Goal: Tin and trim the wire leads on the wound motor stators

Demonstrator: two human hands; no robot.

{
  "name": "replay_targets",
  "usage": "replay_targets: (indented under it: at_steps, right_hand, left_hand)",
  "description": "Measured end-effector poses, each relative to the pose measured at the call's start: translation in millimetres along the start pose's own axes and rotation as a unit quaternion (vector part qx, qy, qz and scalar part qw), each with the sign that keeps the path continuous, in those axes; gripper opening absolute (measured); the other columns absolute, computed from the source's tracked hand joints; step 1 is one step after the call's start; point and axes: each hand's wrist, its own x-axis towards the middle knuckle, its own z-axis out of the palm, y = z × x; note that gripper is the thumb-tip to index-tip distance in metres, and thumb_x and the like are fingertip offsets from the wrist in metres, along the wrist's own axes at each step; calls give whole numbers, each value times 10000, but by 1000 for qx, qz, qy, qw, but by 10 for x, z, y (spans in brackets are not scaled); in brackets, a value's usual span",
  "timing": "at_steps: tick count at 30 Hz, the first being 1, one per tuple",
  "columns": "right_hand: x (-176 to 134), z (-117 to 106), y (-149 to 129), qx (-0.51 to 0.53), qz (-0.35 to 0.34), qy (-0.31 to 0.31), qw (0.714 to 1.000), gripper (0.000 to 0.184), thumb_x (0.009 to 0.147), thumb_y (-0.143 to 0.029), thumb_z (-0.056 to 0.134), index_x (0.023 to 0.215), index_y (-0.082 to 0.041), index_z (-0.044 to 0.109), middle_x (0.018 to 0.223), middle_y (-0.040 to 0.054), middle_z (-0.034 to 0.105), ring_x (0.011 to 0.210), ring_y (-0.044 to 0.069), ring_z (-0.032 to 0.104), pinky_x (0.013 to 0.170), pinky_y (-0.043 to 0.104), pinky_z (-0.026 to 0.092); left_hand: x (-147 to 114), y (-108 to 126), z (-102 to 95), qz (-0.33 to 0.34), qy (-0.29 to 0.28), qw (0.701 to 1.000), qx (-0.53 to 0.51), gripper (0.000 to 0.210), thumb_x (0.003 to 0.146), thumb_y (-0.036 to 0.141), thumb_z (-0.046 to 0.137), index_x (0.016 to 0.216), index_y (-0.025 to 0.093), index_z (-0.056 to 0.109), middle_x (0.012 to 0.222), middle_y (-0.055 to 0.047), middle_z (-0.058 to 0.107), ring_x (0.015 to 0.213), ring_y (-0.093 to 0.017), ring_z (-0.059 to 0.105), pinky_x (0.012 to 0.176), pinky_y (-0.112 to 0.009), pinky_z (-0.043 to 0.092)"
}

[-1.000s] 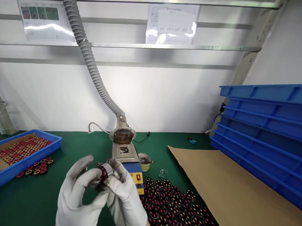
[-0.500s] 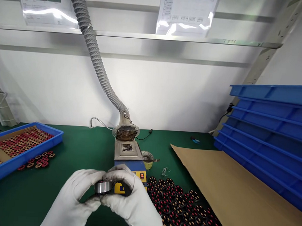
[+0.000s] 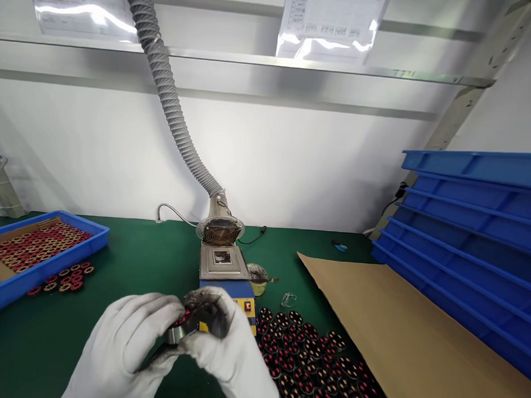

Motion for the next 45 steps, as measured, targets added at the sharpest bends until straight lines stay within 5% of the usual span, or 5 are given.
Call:
replay_targets:
  at_steps: [12,20,25,35,45]
  right_hand:
    - [-32,124,128,264,155,-23,952,356,607,-166,779,941,-162,656,863,56,697,787,138,651,754,245,492]
    - [-48,145,189,313,170,-105,928,287,697,-233,704,969,-172,636,843,58,688,704,157,653,635,261,505]
    - [-107,210,141,324,137,-68,934,167,744,-265,657,870,-156,673,818,48,694,689,147,635,712,302,499]
    - [-114,136,210,272,178,-37,945,179,711,-278,695,865,-191,672,745,24,686,675,141,632,760,330,486]
    - [-96,224,208,287,176,-49,940,148,711,-251,688,846,-192,671,765,33,680,706,162,632,777,367,482]
  left_hand:
    - [-27,-214,54,-51,5,959,-279,206,864,228,526,1067,204,548,926,-54,611,856,-179,559,758,-286,476]
    - [-81,-231,-2,-369,63,787,-491,144,814,187,538,863,267,647,936,10,635,962,-166,566,750,-164,472]
    - [-15,-144,-47,-309,-91,828,-460,449,618,66,697,996,297,632,1103,10,584,995,-156,550,847,-157,440]
    - [-29,-201,37,-333,-67,755,-561,424,569,58,759,906,302,682,1018,10,633,936,-166,588,822,-172,470]
    - [17,-187,27,-328,-37,761,-559,205,638,151,732,833,206,704,923,-64,655,846,-215,617,753,-254,512]
